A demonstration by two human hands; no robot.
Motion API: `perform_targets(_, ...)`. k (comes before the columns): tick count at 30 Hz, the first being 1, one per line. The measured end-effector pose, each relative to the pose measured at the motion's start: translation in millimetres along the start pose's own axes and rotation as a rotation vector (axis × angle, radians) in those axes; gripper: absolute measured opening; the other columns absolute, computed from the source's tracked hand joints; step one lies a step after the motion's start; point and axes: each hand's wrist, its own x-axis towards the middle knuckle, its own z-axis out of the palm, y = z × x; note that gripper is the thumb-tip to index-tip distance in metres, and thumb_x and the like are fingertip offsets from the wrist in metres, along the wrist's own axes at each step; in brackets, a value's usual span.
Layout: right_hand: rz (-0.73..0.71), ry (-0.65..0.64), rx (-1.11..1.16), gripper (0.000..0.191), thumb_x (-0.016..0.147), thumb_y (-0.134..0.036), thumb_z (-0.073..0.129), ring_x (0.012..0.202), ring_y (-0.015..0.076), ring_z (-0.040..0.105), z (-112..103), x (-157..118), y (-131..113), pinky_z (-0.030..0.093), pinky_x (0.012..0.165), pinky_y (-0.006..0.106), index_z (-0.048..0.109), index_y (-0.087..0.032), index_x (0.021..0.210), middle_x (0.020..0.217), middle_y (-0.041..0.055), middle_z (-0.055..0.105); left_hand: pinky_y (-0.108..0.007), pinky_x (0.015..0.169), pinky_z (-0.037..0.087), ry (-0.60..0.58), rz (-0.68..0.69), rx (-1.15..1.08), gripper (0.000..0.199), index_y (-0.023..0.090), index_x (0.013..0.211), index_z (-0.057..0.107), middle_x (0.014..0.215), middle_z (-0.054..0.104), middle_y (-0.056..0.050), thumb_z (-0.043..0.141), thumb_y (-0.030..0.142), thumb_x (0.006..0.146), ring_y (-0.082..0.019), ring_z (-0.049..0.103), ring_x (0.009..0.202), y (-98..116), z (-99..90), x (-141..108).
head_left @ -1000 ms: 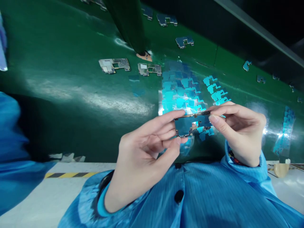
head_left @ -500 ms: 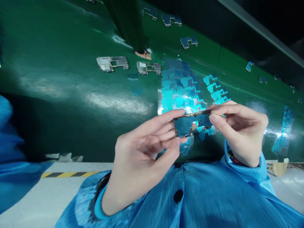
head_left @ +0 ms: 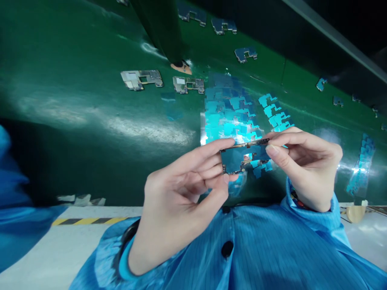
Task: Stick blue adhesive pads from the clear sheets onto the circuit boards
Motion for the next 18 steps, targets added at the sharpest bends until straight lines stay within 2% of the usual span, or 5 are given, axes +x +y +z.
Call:
perform_targets(7, -0.008, 0.005, -0.009, 0.011, 0.078, -0.013, 0.075, 0.078, 0.0151, 0.07, 0.4, 0.3, -0.2, 0.062, 0.065, 0.026, 0.075, -0.024, 0.082, 0.077, -0.0003, 0.073, -0.018, 0.081, 0.062, 0.014, -0.013, -0.011, 0.037, 0.025, 0.11, 0.073, 0.098, 0.08, 0.006, 0.068, 0.008, 0.078, -0.015, 0.077, 0.085, 1.9, 0.8, -0.9)
perform_targets(18, 0.014, 0.01, 0.005, 0.012, 0.078, -0.014, 0.075, 0.08, 0.0155, 0.07, 0.6, -0.5, -0.7, 0.062, 0.066, 0.027, 0.075, -0.024, 0.082, 0.078, 0.0, 0.073, -0.024, 0.081, 0.064, 0.018, -0.036, 0.006, 0.037, 0.023, 0.11, 0.073, 0.098, 0.079, 0.003, 0.069, 0.01, 0.076, -0.018, 0.077, 0.087, 3.5, 0.5, -1.5)
